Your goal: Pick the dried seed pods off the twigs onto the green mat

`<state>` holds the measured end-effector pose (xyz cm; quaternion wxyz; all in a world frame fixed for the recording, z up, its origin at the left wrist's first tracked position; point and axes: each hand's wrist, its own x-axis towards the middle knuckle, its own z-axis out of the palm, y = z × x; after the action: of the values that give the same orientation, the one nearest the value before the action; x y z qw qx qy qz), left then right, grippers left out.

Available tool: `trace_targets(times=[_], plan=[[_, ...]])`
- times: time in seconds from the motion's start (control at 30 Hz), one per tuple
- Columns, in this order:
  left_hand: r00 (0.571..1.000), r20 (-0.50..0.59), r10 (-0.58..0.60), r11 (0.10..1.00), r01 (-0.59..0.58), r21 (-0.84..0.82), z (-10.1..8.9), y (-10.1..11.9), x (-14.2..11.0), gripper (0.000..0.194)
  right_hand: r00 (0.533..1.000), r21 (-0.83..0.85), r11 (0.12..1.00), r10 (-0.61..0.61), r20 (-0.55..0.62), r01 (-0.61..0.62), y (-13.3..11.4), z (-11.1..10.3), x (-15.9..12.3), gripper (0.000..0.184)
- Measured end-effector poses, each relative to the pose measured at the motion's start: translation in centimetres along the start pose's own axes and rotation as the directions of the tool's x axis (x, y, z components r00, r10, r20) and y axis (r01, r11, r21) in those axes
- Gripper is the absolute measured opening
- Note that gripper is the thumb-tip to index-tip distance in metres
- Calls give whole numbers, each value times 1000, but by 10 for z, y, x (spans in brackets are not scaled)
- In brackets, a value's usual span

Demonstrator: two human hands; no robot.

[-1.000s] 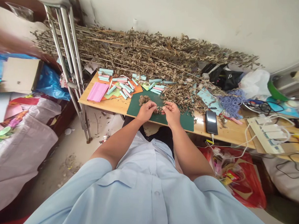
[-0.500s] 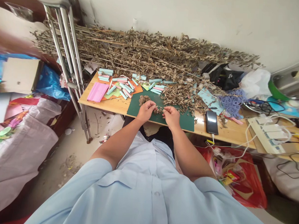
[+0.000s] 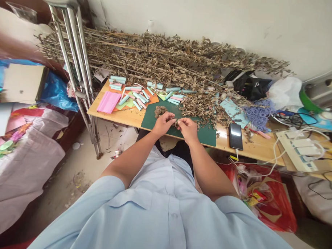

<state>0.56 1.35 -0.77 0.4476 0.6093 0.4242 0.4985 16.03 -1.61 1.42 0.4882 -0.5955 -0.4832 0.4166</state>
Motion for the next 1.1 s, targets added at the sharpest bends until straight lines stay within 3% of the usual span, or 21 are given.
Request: trace_targets(times=[0.07, 0.5, 0.8, 1.1], plan=[[1000, 0, 25, 999, -25, 25, 0, 0, 0, 26, 1000, 16, 1000, 2, -3, -2, 1, 0, 0, 28], [998, 32, 60, 984, -64, 166, -1, 10, -2, 21, 1000, 36, 999, -1, -22, 1, 2, -4, 1, 24], [1000, 29, 2, 983, -8, 184, -1, 15, -2, 20, 997, 8, 1000, -23, -78, 24, 1, -4, 2, 21], [999, 41, 13, 986, -20, 168, 0, 11, -3, 19, 999, -9, 999, -36, -41, 36, 0, 7, 4, 33]])
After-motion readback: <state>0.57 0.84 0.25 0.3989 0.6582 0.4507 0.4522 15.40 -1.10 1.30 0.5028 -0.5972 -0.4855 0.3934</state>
